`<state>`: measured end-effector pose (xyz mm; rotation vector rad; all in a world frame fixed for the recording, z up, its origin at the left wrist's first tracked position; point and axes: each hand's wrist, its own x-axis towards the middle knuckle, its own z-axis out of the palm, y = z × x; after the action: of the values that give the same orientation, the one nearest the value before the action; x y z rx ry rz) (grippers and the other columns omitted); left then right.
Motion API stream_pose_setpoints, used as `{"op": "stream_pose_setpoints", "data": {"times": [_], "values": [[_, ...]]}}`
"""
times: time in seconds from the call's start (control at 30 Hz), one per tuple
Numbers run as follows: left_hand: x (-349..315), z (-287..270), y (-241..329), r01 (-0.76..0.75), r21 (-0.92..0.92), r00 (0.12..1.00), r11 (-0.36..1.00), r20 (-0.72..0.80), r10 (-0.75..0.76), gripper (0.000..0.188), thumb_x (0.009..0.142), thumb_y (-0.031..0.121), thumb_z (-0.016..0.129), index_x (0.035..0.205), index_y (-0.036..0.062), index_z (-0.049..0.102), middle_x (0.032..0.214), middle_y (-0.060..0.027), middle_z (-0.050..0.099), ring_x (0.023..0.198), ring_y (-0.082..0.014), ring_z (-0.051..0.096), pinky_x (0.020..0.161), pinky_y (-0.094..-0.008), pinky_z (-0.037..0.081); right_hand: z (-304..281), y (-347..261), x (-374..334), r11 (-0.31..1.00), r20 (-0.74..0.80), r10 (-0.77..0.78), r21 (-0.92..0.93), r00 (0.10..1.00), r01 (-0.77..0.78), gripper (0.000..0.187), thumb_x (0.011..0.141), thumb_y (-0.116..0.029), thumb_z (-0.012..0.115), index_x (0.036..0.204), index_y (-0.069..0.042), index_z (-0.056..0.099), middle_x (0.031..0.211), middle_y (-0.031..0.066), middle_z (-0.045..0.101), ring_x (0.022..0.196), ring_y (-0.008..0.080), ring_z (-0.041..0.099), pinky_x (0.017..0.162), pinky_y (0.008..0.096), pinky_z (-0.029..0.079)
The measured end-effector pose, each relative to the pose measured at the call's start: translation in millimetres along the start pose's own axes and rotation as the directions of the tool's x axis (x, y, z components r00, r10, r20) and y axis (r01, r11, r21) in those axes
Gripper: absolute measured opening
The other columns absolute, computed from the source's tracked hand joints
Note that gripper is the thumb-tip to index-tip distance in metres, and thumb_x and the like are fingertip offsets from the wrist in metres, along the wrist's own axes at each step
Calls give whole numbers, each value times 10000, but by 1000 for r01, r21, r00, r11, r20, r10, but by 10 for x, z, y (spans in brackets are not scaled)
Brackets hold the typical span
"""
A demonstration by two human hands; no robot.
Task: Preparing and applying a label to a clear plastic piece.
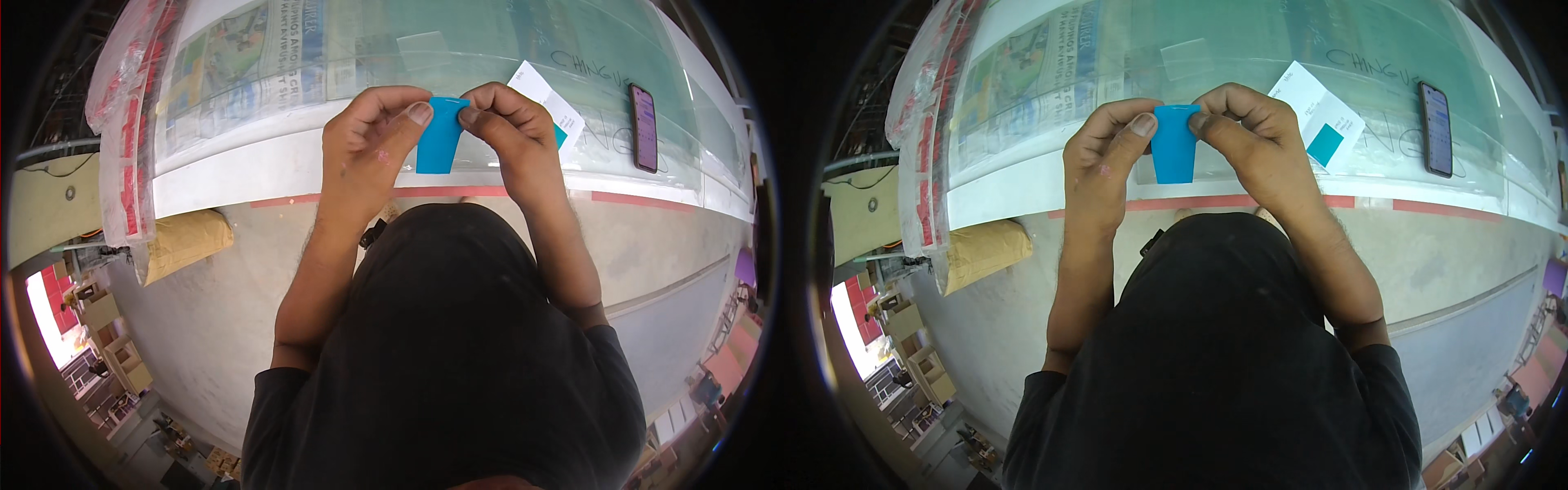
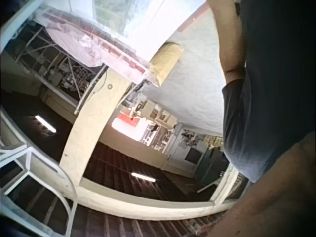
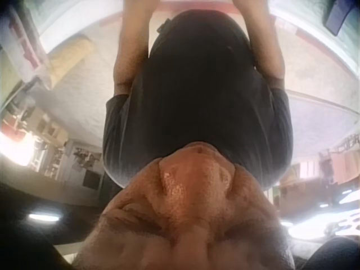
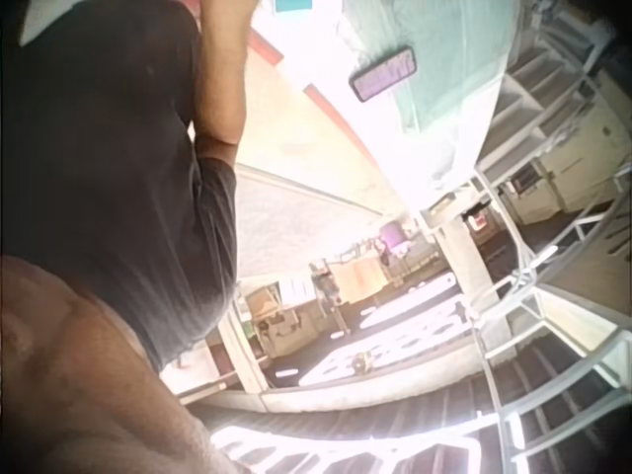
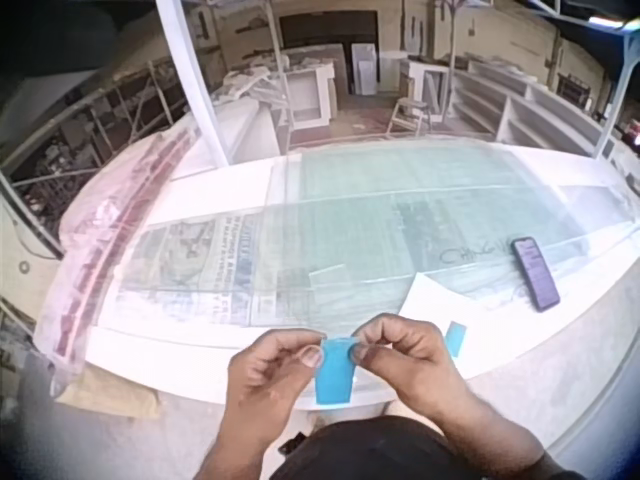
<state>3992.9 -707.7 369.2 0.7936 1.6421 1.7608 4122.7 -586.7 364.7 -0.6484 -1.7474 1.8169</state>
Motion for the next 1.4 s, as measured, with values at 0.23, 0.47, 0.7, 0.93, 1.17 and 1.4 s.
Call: {"op": "stream_pose_setpoints", "data": {"times": [0.23,0.47,0.7,0.93,1.17,1.4], "values": [[58,63,10,69,-67,996,995,68,-65,208,900,165,683,958,-34,671,805,-33,652,735,-64,556,634,-215,431,-47,5,26,995,66,36,92,997,-42,123,901,-118,622,865,-8,662,785,8,638,778,77,557,750,241,440],[81,129,21,73,-59,996,996,56,-69,183,892,154,677,920,-26,666,767,-27,640,707,-59,545,614,-218,430,-28,-8,-2,982,17,-61,-178,998,63,66,844,-74,683,858,-21,647,799,31,640,792,110,591,733,263,456],[66,191,-106,-98,56,993,994,-65,102,105,878,85,669,882,-20,660,768,-40,644,687,-75,563,621,-223,451,62,1,0,699,33,-567,-509,823,502,214,748,32,737,935,-35,659,920,79,612,838,196,624,700,294,498],[80,152,-185,-239,109,971,965,-8,241,73,873,51,668,896,-18,665,820,-69,657,733,-120,594,678,-252,480,65,-24,-13,731,1,-509,-527,861,433,221,754,32,743,948,-52,677,939,81,604,846,180,625,691,286,504],[82,128,-172,-252,135,967,958,13,253,73,869,50,675,899,-17,666,827,-78,655,734,-127,597,673,-252,482,85,-10,0,686,12,-565,-549,825,478,221,741,44,753,929,-46,679,961,83,601,837,173,636,666,274,515],[124,76,-186,-340,135,937,931,137,322,46,898,27,644,895,-19,651,840,-56,634,749,-94,567,667,-234,457,-21,-49,55,756,85,-496,-448,864,477,201,698,72,727,855,-30,653,1032,89,614,866,169,641,719,273,519]]}}
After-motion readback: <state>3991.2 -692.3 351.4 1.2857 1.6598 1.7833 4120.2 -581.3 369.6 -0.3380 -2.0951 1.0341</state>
